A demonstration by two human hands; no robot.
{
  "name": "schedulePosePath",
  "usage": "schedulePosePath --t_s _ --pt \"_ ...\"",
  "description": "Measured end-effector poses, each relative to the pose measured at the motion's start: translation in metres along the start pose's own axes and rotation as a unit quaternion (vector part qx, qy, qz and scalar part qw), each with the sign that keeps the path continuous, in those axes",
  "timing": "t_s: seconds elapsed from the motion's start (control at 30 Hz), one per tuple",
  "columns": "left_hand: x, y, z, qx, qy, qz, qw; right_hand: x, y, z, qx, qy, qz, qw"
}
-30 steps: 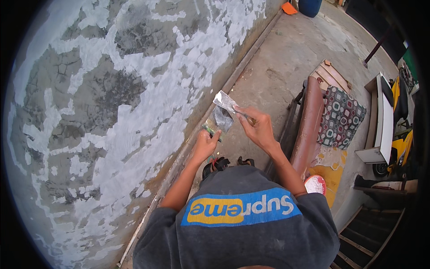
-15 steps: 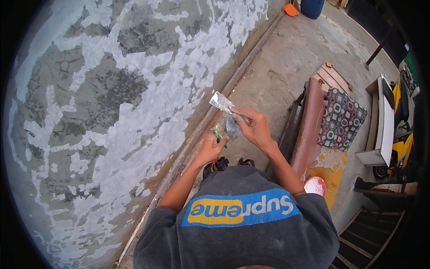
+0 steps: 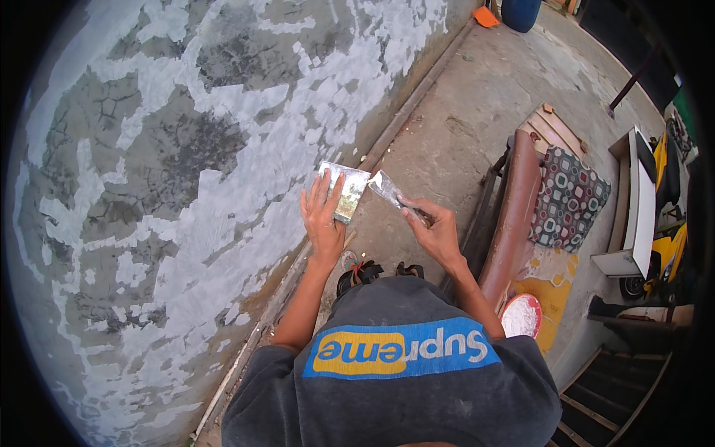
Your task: The person applies white plaster to a concrete wall using a trowel and a smaller putty knife. They repeatedly scoop plaster from a bucket, transfer it to the trowel, and spread it across the wall surface in broad strokes.
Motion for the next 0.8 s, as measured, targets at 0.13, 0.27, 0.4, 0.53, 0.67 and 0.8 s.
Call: schedulePosePath --t_s 0.13,0.27,0.4,0.53,0.67,0.8 --pt "0.001 -0.001 0.006 -0.014 -0.063 -0.014 0.998 0.002 0.002 0.011 -0.036 -0.06 0.034 0.997" --pt "-0.004 -0.001 0.008 -0.027 -0.101 -0.034 0.994 -0.002 -0.004 0.016 0.018 -0.118 0.068 0.991" --pt "-0.036 0.02 -0.022 0.113 0.175 -0.028 0.978 -0.007 -0.008 0.015 0.004 -0.056 0.037 0.998" --pt "-0.095 0.076 -0.061 0.452 0.5 -0.08 0.735 -0.007 -0.007 0.048 -0.027 -0.14 0.045 0.989" --pt "-0.101 0.101 -0.047 0.511 0.546 -0.146 0.647 0.0 -0.002 0.087 -0.172 -0.25 -0.01 0.953" --pt "-0.13 0.146 -0.07 0.558 0.579 -0.141 0.578 0.004 0.013 0.121 -0.278 -0.381 -0.03 0.881"
Point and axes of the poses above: each hand's wrist, its own y-axis away from the middle knuckle, its own x-axis out of the back of the hand, z = x × y, the point moved 5 cm from there along -y, towards the middle knuckle, and after that the axes turned 3 degrees about -x, right-handed, at the moved point
